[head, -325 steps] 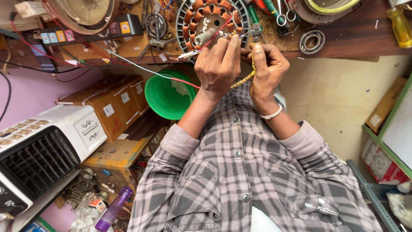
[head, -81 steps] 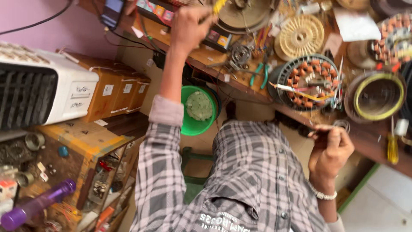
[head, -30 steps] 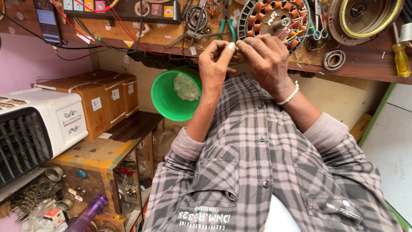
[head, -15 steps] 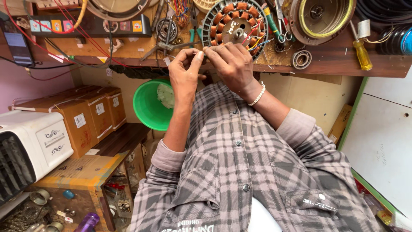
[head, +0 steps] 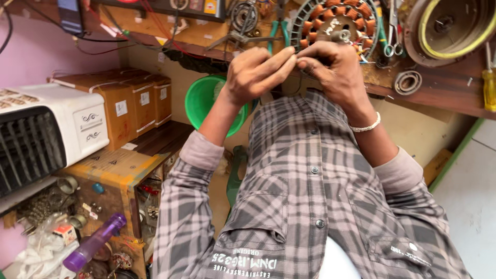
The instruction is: The person strips and twists wires, then uses pliers and scissors to cut and connect them to a motor stator. They wrap connections with tape and handle various motor components on a cluttered workbench.
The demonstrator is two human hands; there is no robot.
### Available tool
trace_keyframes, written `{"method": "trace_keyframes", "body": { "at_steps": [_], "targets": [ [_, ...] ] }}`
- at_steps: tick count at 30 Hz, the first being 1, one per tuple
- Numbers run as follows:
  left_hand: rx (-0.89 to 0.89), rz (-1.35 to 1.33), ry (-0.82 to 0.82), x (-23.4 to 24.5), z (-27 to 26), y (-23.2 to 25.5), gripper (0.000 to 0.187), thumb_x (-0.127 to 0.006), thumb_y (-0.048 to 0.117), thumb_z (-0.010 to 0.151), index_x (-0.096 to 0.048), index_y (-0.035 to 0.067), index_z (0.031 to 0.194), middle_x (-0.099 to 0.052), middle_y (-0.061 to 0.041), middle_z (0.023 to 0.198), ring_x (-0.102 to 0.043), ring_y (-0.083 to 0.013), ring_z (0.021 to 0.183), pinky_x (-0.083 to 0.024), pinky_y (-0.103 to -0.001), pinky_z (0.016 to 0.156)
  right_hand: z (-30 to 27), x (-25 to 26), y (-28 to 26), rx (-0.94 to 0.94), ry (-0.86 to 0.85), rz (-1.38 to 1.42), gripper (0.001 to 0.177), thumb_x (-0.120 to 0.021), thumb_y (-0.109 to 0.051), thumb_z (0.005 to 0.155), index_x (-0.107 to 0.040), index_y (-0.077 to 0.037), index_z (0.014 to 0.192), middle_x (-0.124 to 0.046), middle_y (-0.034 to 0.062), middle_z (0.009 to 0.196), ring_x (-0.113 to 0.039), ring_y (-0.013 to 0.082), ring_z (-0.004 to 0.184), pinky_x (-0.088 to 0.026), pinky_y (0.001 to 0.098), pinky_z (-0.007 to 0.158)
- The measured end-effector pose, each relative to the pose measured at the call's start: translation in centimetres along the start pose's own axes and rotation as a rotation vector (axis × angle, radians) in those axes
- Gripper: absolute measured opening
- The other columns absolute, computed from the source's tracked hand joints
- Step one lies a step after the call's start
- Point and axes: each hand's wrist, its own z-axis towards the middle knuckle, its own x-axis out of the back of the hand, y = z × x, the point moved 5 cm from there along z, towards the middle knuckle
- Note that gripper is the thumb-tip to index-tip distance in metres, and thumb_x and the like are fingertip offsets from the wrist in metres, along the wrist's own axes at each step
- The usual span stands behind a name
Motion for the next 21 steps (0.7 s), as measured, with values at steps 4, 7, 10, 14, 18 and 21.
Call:
{"method": "trace_keyframes", "body": {
  "at_steps": [4,7,10,14,18,21],
  "targets": [
    [0.452,-0.351,0.113,-0.6,-0.2,-1.6,0.025,-0.072,0.03,0.104,-0.072,0.006,0.113,-0.073,-0.004,0.099,-0.073,-0.0173,0.081,-0.058,-0.03,0.068,-0.1,-0.4,-2.8,0.358,0.228,-0.388,0.009,-0.083,-0.003,0.094,-0.077,-0.001,0.101,-0.073,0.0123,0.093,-0.07,0.0246,0.084,-0.055,0.0348,0.076],
    [1.083,-0.767,0.07,-3.5,-3.4,-2.1,0.027,-0.069,0.031,0.103,-0.074,0.005,0.1,-0.074,-0.002,0.082,-0.071,-0.0101,0.064,-0.053,-0.026,0.055,-0.4,-1.3,-3.6,0.554,0.228,-0.47,0.013,-0.082,-0.001,0.097,-0.073,-0.001,0.105,-0.074,0.0092,0.103,-0.071,0.0255,0.092,-0.058,0.0357,0.081],
    [1.482,-1.116,-0.063,-6.7,-6.5,-1.1,0.031,-0.068,0.032,0.099,-0.075,0.002,0.097,-0.073,-0.003,0.076,-0.068,-0.0092,0.056,-0.05,-0.024,0.046,-0.7,-1.9,-3.4,0.645,0.231,-0.548,0.015,-0.083,-0.003,0.096,-0.071,-0.002,0.106,-0.074,0.0081,0.103,-0.071,0.0251,0.092,-0.057,0.0357,0.082],
    [1.437,-1.092,0.018,-6.8,-6.7,-0.7,0.022,-0.069,0.024,0.101,-0.074,0.002,0.097,-0.073,-0.004,0.08,-0.069,-0.0103,0.061,-0.051,-0.024,0.051,-0.5,-2.3,-3.2,0.655,0.198,-0.598,0.015,-0.083,-0.005,0.094,-0.072,-0.002,0.104,-0.074,0.0086,0.099,-0.069,0.0259,0.087,-0.055,0.0353,0.075],
    [0.509,-0.052,0.051,-1.7,-2.5,0.5,0.016,-0.069,0.01,0.102,-0.073,0.01,0.117,-0.073,-0.004,0.113,-0.074,-0.0197,0.094,-0.06,-0.029,0.076,0.8,-2.0,-2.2,0.416,0.067,-0.365,0.01,-0.078,-0.004,0.101,-0.07,0.0,0.105,-0.072,0.0115,0.097,-0.07,0.0257,0.087,-0.055,0.0345,0.076],
    [0.077,0.08,0.009,-0.1,-1.7,-1.1,0.029,-0.078,0.007,0.088,-0.079,0.009,0.116,-0.08,-0.005,0.116,-0.06,-0.0122,0.066,-0.049,-0.028,0.054,1.5,-1.8,-1.0,0.199,0.003,-0.224,0.007,-0.073,-0.004,0.106,-0.068,0.002,0.106,-0.072,0.0119,0.093,-0.071,0.0216,0.084,-0.055,0.0323,0.074]
  ]
}}
